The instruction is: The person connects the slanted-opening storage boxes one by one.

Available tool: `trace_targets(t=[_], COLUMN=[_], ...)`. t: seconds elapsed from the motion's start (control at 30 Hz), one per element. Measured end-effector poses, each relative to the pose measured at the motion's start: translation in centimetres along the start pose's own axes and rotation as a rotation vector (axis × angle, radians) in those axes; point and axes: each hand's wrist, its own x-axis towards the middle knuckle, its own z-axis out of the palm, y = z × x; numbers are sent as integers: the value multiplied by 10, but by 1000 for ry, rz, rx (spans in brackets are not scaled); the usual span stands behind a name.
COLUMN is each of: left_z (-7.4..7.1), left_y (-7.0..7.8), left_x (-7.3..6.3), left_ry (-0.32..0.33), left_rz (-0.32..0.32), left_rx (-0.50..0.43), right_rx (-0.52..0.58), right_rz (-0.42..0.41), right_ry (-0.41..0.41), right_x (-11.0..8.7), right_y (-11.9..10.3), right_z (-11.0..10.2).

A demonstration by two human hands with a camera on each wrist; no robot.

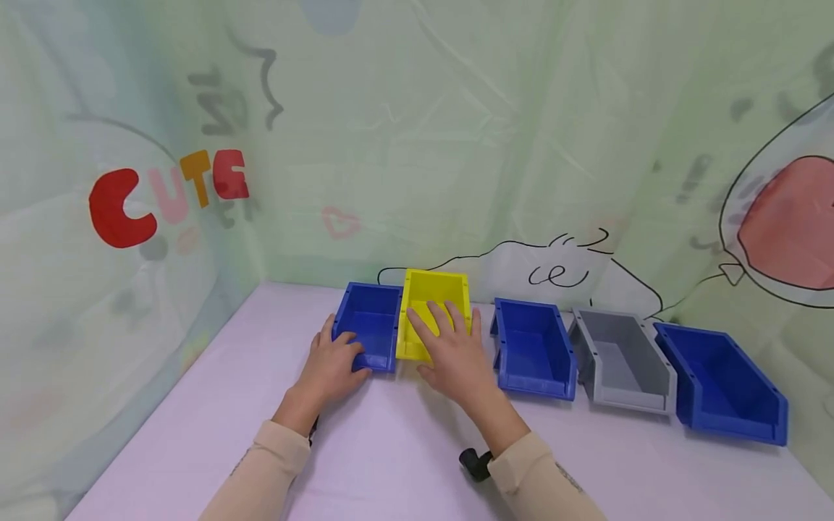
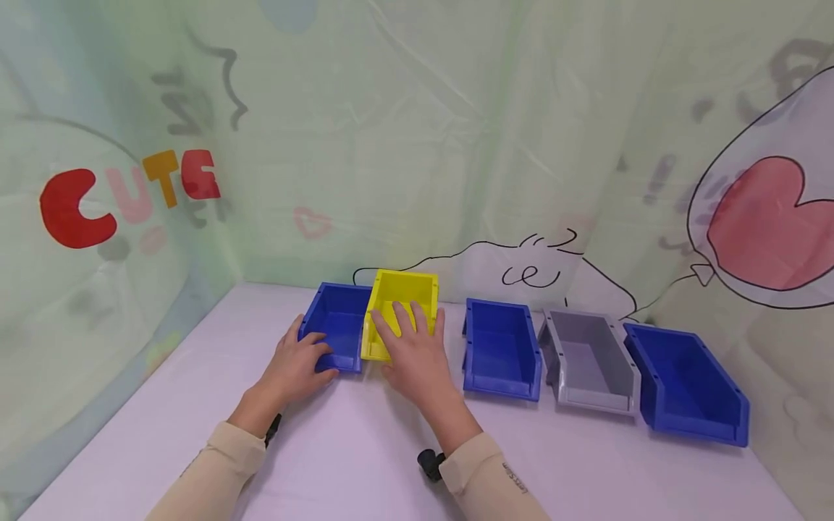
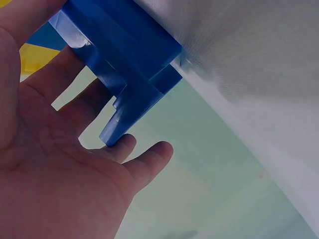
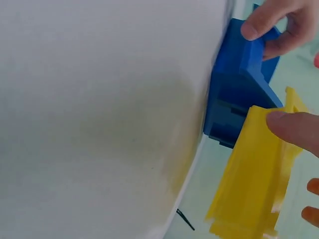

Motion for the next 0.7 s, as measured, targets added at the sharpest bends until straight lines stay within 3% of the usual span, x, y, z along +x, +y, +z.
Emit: trace_targets(t=[0.17, 0.4, 0.7], left_z=[-1, -1, -2], left_y=[-1, 0, 0], left_x=[0, 1, 0], left_ry=[10, 9, 1], left_rz=[15, 13, 6], left_rx=[10, -1, -1], right_rx=[29, 141, 187], right_rz=[-76, -73, -58], right_ry=[-91, -74, -104], right_x=[13, 18, 20], right_y=[-9, -11, -13], right_z=[3, 9, 13])
